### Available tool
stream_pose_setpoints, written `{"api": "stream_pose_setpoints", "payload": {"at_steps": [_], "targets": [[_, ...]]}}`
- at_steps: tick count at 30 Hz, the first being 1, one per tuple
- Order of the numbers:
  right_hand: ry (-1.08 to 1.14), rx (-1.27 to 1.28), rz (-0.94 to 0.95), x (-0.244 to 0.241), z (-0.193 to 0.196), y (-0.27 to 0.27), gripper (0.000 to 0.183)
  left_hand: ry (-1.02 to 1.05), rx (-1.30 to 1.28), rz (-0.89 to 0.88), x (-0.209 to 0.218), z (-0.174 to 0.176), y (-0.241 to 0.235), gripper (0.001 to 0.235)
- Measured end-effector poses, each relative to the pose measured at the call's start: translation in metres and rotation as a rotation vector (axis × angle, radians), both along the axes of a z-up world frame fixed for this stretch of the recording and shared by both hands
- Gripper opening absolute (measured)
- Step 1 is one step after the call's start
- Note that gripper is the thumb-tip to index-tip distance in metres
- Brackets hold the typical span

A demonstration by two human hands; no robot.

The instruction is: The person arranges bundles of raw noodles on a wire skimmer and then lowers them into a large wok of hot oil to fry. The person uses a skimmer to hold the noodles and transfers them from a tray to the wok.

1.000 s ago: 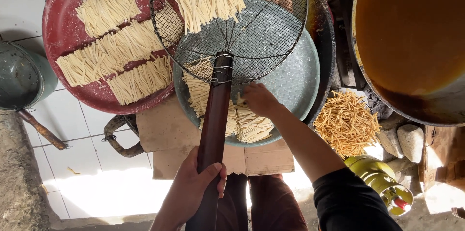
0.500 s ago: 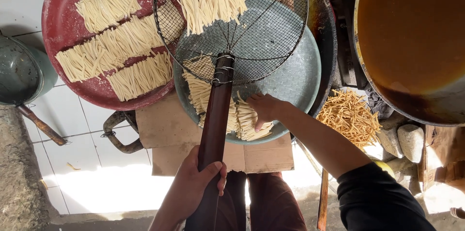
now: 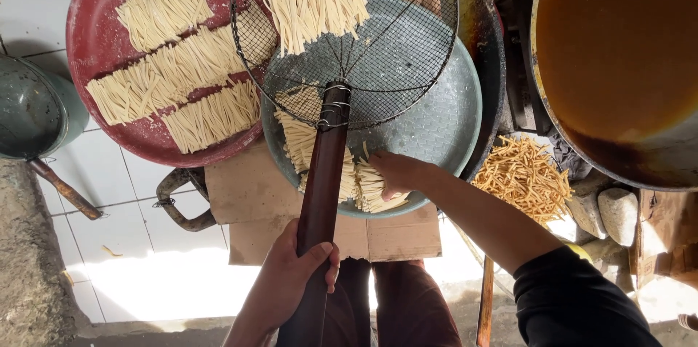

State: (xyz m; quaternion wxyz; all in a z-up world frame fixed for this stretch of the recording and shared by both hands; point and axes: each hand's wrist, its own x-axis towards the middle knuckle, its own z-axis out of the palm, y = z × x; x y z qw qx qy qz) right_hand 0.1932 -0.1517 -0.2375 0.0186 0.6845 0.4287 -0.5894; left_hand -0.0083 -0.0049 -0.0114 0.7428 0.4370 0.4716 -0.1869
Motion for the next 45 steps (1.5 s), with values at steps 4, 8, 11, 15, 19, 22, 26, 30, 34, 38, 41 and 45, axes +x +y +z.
{"api": "stream_pose_setpoints", "payload": {"at_steps": [4,8,11,15,19,22,26,30,34,38,41,45], "targets": [[0.036,-0.063,-0.099,0.005,0.012,-0.005,0.078,0.008,0.007,-0.006,0.001,0.0,0.0,0.009],[0.052,-0.06,-0.126,0.005,0.014,-0.006,0.078,0.028,-0.018,0.014,0.001,-0.004,0.0,0.011],[0.056,-0.1,-0.143,0.008,0.01,-0.006,0.084,0.055,-0.018,0.007,0.002,0.0,0.0,0.01],[0.073,-0.175,-0.226,0.016,0.021,0.001,0.097,0.067,0.018,-0.068,0.003,-0.002,0.002,0.011],[0.123,-0.178,-0.326,0.013,0.023,-0.003,0.095,0.064,0.004,-0.033,0.002,-0.005,-0.001,0.01],[0.064,-0.192,-0.331,0.02,0.01,-0.008,0.09,0.052,-0.008,-0.024,0.003,-0.006,0.0,0.01],[0.155,-0.096,-0.51,0.027,-0.009,-0.026,0.072,0.094,0.004,-0.044,0.006,-0.003,0.001,0.01],[0.281,-0.044,-0.77,0.033,-0.023,-0.047,0.091,0.046,-0.015,-0.023,0.003,-0.013,-0.002,0.01],[0.5,-0.078,-1.022,0.033,-0.018,-0.06,0.089,0.031,-0.037,-0.003,0.005,-0.013,-0.005,0.014],[0.568,-0.275,-1.222,0.031,-0.013,-0.075,0.093,0.057,-0.029,-0.012,0.008,-0.009,-0.007,0.01],[0.453,-0.433,-1.32,0.029,-0.015,-0.088,0.092,0.075,-0.014,-0.027,0.01,-0.009,-0.008,0.01],[0.686,-0.222,-1.488,0.017,0.001,-0.097,0.124,0.044,-0.01,-0.029,0.011,-0.009,-0.009,0.009]]}}
